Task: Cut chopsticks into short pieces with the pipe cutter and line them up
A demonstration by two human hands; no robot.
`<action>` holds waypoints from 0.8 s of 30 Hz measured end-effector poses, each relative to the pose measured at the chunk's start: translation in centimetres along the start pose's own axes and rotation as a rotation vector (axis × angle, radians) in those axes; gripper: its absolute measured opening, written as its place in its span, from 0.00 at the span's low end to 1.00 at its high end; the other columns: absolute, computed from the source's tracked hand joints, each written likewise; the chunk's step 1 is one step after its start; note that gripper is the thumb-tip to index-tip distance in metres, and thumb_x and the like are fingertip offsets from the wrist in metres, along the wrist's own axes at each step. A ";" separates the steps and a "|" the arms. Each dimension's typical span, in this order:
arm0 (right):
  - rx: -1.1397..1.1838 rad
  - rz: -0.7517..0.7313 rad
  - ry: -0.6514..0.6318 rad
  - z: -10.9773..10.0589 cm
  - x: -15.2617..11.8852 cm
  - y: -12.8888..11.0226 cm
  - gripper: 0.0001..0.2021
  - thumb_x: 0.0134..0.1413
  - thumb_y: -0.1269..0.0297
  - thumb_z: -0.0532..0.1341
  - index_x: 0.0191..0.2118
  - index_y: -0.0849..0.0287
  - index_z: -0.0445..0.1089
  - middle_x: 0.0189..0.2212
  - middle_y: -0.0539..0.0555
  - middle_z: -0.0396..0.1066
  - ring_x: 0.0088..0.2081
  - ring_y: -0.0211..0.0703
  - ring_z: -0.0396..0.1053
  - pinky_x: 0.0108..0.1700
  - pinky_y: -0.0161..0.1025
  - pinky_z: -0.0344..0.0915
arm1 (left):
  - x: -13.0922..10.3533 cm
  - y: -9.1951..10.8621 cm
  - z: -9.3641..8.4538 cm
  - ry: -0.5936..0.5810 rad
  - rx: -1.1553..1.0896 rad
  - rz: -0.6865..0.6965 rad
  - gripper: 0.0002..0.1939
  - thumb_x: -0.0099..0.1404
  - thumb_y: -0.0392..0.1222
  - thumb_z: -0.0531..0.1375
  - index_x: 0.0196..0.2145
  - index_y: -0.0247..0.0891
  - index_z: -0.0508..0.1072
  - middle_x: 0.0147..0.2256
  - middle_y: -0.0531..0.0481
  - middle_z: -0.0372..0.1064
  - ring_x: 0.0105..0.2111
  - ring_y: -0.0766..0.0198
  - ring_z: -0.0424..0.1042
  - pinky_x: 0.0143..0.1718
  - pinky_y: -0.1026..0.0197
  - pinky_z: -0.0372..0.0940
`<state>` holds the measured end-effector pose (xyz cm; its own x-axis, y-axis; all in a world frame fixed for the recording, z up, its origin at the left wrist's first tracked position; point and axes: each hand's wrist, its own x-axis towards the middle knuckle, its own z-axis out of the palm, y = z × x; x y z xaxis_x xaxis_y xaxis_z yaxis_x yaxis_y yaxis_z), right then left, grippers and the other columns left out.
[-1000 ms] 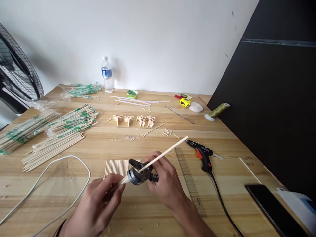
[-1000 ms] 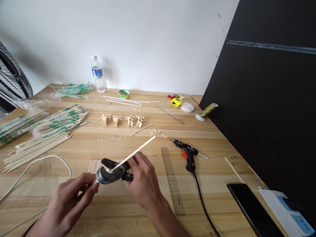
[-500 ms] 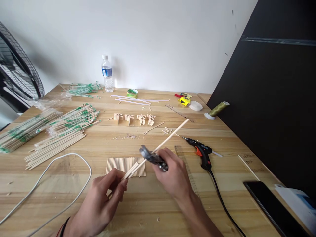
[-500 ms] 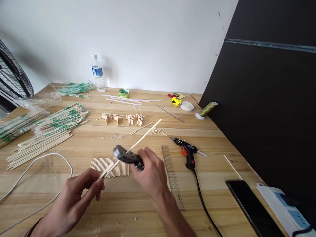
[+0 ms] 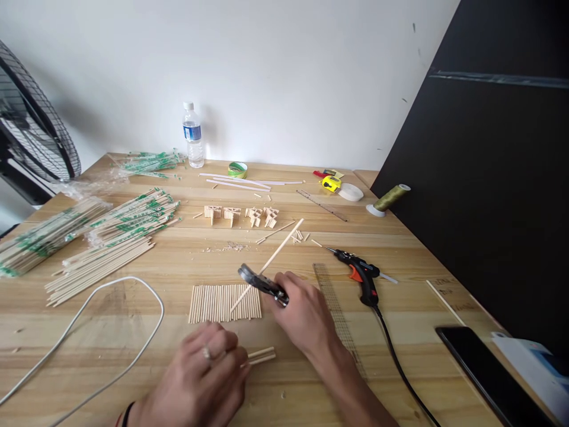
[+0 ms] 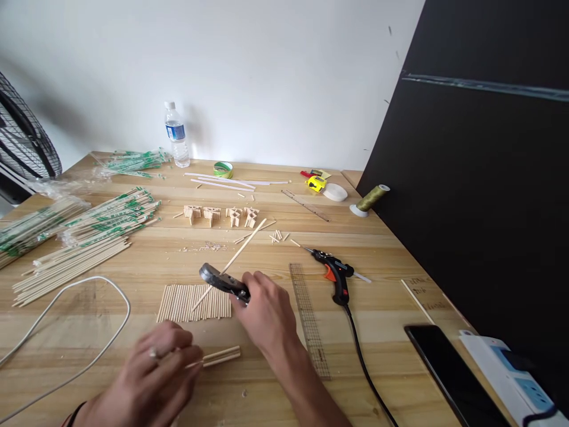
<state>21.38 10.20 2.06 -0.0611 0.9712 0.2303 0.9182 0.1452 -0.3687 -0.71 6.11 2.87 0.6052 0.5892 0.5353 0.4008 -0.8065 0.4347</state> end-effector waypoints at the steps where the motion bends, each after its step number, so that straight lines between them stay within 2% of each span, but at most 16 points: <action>1: -0.005 -0.002 -0.042 0.0 -0.1 -0.4 0.04 0.57 0.69 0.66 0.33 0.55 0.71 0.31 0.52 0.76 0.33 0.48 0.74 0.34 0.39 0.60 | 0.1 -0.3 -0.6 0.097 0.043 0.006 0.11 0.69 0.26 0.56 0.45 0.33 0.73 0.38 0.44 0.70 0.38 0.58 0.70 0.40 0.56 0.69; 3: -0.002 -0.020 -0.111 0.1 -0.3 -1.3 0.03 0.56 0.69 0.67 0.35 0.55 0.72 0.33 0.53 0.77 0.35 0.49 0.75 0.36 0.39 0.61 | 0.4 -1.0 -1.5 0.227 0.153 -0.002 0.18 0.67 0.28 0.58 0.54 0.31 0.71 0.49 0.37 0.68 0.48 0.51 0.70 0.48 0.50 0.68; 4: 0.005 -0.035 -0.138 0.2 -0.5 -1.7 0.04 0.56 0.69 0.67 0.36 0.56 0.72 0.34 0.53 0.77 0.36 0.49 0.75 0.36 0.40 0.62 | 0.5 -1.3 -1.8 0.237 0.197 -0.004 0.21 0.66 0.30 0.59 0.57 0.31 0.70 0.54 0.34 0.66 0.53 0.47 0.68 0.52 0.46 0.67; 7: 0.021 -0.086 -0.195 0.5 -1.1 -2.9 0.04 0.55 0.68 0.68 0.36 0.56 0.73 0.35 0.55 0.77 0.37 0.51 0.76 0.37 0.40 0.63 | 0.8 -2.1 -1.6 0.121 0.249 0.018 0.26 0.67 0.36 0.59 0.62 0.31 0.67 0.61 0.32 0.65 0.60 0.39 0.63 0.56 0.40 0.63; 9: 0.034 -0.104 -0.222 0.7 -1.4 -3.5 0.04 0.56 0.68 0.66 0.38 0.56 0.74 0.36 0.55 0.77 0.37 0.51 0.76 0.37 0.41 0.63 | 1.0 -2.1 -1.0 0.071 0.274 0.050 0.25 0.67 0.37 0.59 0.61 0.32 0.69 0.59 0.35 0.71 0.60 0.40 0.65 0.56 0.40 0.62; 13: 0.051 -0.083 -0.278 0.8 -1.8 -4.0 0.06 0.54 0.71 0.65 0.39 0.56 0.74 0.36 0.56 0.78 0.38 0.51 0.77 0.37 0.41 0.64 | 1.5 -1.9 0.0 0.116 0.315 0.083 0.19 0.66 0.33 0.60 0.55 0.34 0.74 0.50 0.40 0.79 0.53 0.46 0.72 0.56 0.43 0.63; 17: 0.024 -0.071 -0.274 0.9 -2.0 -4.3 0.11 0.49 0.74 0.68 0.40 0.56 0.73 0.37 0.56 0.79 0.37 0.52 0.77 0.36 0.40 0.65 | 1.7 -2.4 0.3 0.178 0.313 0.106 0.18 0.66 0.33 0.60 0.54 0.32 0.74 0.46 0.39 0.80 0.47 0.51 0.76 0.54 0.46 0.67; 24: 0.022 -0.035 -0.294 0.9 -2.2 -4.8 0.06 0.55 0.71 0.68 0.37 0.55 0.72 0.36 0.56 0.80 0.37 0.53 0.79 0.36 0.40 0.65 | 1.7 -3.2 0.3 0.203 0.210 0.161 0.21 0.63 0.29 0.59 0.54 0.31 0.72 0.43 0.40 0.80 0.45 0.54 0.77 0.53 0.48 0.73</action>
<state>16.80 7.57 2.51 -0.2066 0.9781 -0.0266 0.9048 0.1806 -0.3856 -0.77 9.71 2.21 0.5313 0.4341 0.7275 0.4573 -0.8698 0.1851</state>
